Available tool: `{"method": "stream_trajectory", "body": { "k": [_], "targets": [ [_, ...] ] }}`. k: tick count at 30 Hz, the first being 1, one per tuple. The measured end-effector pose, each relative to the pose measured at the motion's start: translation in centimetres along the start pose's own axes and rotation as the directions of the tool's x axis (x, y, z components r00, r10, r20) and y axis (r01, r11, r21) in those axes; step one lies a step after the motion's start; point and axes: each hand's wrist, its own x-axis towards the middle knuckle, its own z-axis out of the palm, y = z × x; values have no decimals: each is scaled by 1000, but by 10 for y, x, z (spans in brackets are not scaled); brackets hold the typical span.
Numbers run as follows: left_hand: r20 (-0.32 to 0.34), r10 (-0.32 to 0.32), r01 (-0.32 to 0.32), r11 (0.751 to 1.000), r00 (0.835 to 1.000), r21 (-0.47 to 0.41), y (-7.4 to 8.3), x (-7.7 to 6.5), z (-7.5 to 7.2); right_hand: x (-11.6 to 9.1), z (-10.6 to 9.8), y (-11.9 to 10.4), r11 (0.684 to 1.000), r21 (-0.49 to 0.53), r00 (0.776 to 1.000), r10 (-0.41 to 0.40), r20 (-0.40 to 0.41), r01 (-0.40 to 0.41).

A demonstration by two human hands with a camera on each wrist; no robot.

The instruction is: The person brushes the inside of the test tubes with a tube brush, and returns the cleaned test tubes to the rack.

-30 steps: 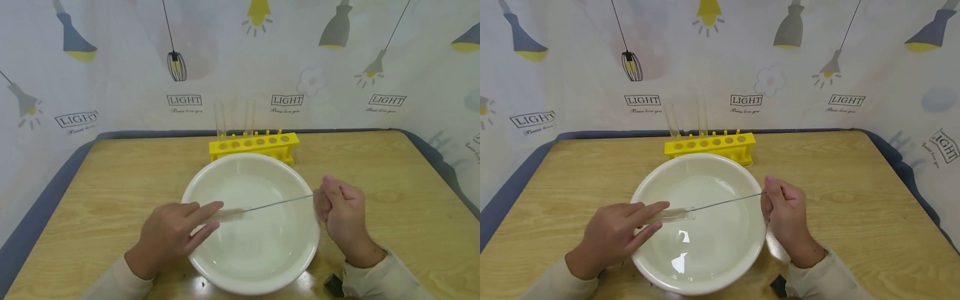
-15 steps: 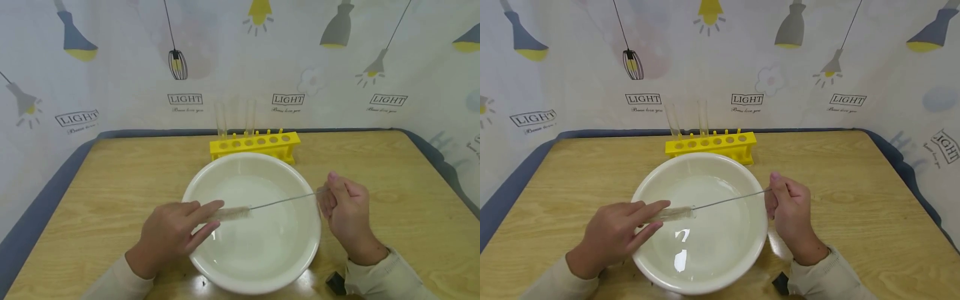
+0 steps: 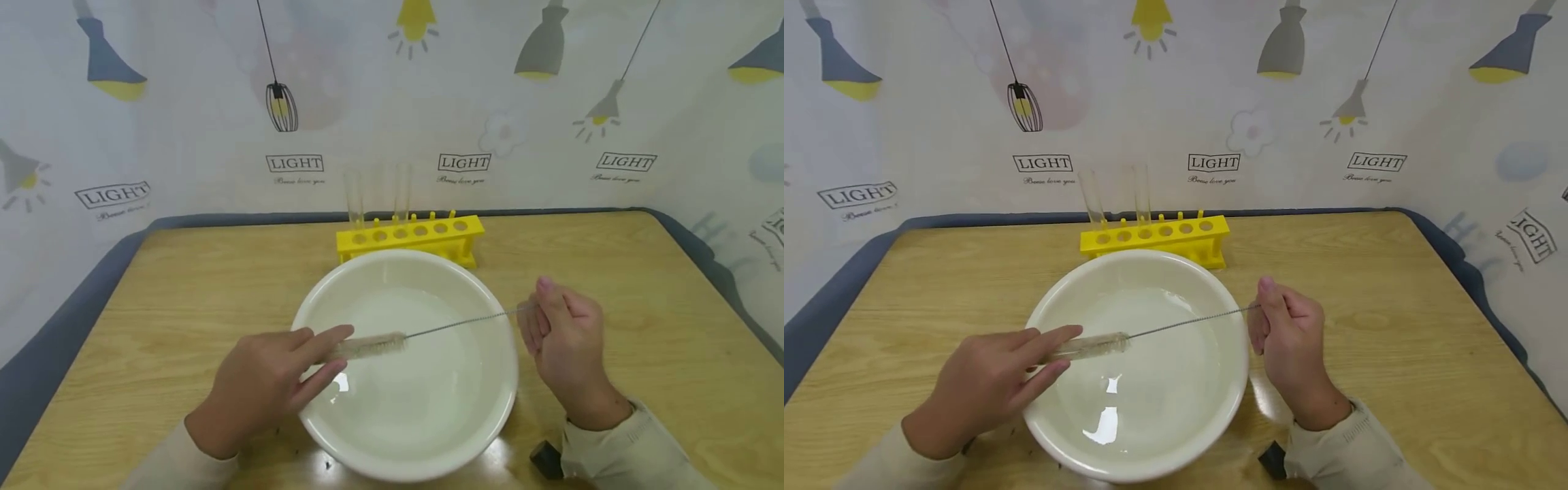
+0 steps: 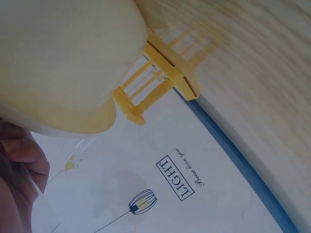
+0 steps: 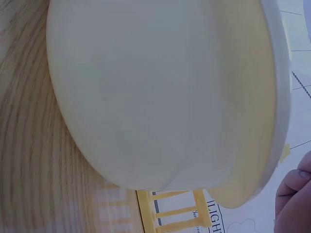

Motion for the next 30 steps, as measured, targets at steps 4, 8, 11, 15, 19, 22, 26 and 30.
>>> {"method": "stream_trajectory", "body": {
  "k": [4,8,11,15,19,22,26,30],
  "targets": [
    [18,-10,10,1000,1000,-2,-2,1,-3,1,0,-1,1000,-14,1000,27,-12,-27],
    [13,-8,8,1000,1000,5,-4,3,-6,3,0,-1,1000,-19,1000,18,-3,-18],
    [10,-11,11,1000,1000,10,-7,4,-8,5,0,-1,1000,-29,1000,6,4,-6],
    [18,-16,16,1000,1000,2,-11,5,-8,6,0,-2,999,-38,1000,8,2,-7],
    [11,-13,13,1000,1000,-9,-13,5,-8,7,1,-2,999,-32,1000,9,-4,-9],
    [5,-17,17,1000,1000,-11,-16,7,-10,9,2,-3,1000,-25,1000,6,-7,-6],
    [23,-30,30,1000,999,-7,-18,7,-13,11,2,-4,1000,-16,1000,2,-8,-2],
    [55,-38,39,999,998,0,-20,8,-15,11,1,-5,1000,-14,1000,2,-10,-2]
  ]
}}
